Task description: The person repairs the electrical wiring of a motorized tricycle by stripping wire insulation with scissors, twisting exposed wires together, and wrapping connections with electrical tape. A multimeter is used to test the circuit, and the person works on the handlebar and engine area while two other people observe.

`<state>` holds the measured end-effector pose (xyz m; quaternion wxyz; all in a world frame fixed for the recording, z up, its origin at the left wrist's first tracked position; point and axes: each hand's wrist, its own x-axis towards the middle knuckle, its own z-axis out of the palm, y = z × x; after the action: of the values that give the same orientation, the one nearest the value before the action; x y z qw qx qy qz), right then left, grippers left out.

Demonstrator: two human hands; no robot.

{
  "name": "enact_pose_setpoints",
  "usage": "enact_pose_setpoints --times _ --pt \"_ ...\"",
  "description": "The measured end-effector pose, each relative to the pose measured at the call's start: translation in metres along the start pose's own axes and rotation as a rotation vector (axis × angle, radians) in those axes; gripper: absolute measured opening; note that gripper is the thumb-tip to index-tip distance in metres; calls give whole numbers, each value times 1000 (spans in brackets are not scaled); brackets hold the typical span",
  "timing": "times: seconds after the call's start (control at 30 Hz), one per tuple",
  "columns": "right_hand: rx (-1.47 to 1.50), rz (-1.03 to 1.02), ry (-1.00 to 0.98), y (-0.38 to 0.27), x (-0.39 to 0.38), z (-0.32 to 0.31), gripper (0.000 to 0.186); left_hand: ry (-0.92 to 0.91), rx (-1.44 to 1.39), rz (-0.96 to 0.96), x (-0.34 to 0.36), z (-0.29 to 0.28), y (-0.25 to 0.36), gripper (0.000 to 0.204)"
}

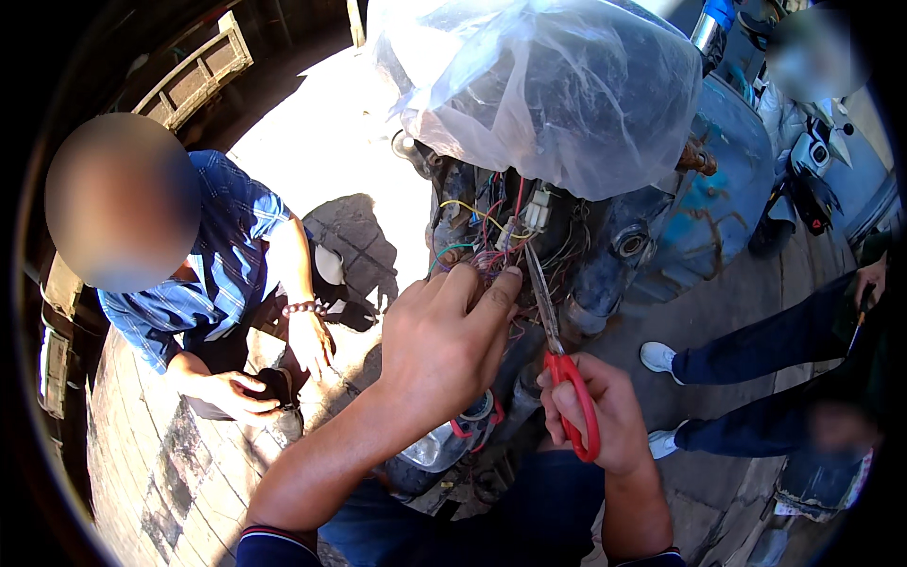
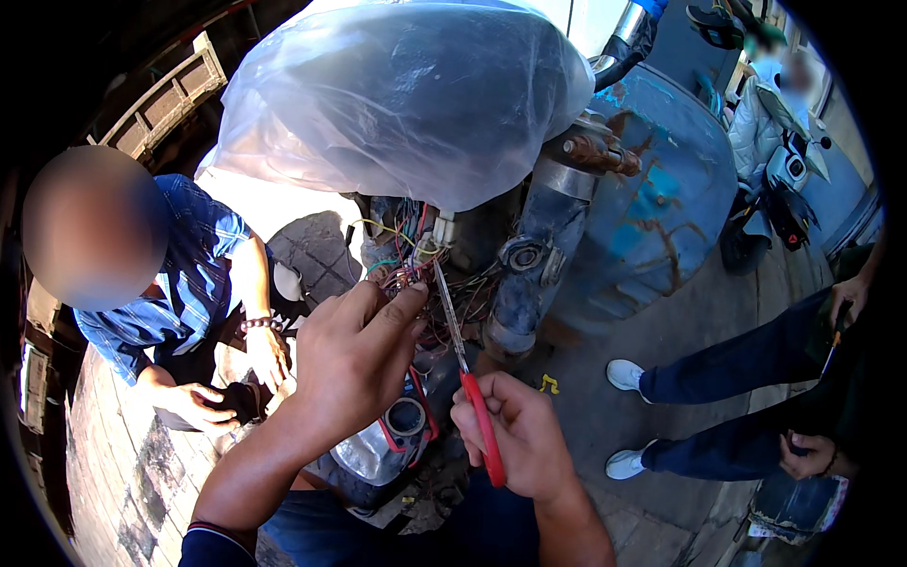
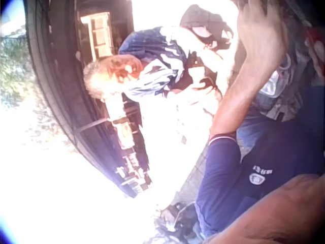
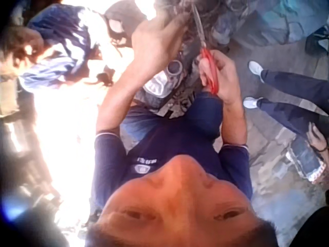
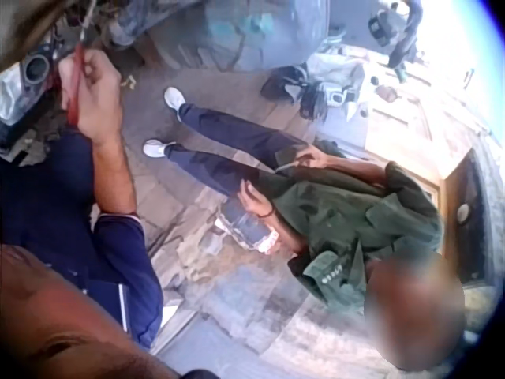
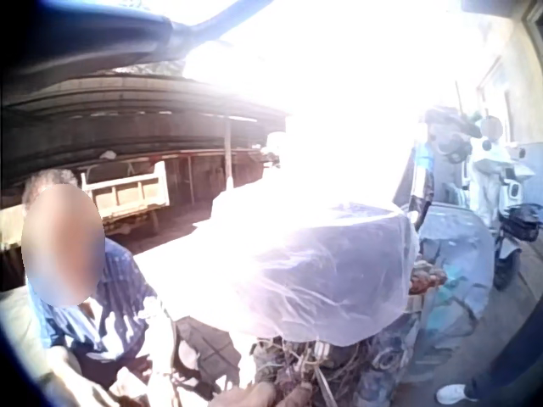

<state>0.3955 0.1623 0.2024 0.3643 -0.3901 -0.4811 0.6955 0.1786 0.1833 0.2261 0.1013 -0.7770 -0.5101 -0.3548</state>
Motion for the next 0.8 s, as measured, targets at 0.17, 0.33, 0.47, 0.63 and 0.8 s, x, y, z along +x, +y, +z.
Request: enact_pose_setpoints --times 0.17,0.33,0.47,0.63,0.8 --pt "21 16 -20 -3 1 -1 20 172 -55 -117 9 -9 -19 31" --pt "30 4 -46 -5 -1 -2 22 200 -266 -224 28 -10 -43 36" --pt "-6 -21 -35 -6 -5 -4 30 147 -400 -359 33 -4 -49 29" --pt "3 -72 5 -3 -7 -6 41 136 -502 -470 29 -1 -50 19" --pt "33 -89 -35 5 -7 -7 45 178 -711 -569 21 2 -50 13"
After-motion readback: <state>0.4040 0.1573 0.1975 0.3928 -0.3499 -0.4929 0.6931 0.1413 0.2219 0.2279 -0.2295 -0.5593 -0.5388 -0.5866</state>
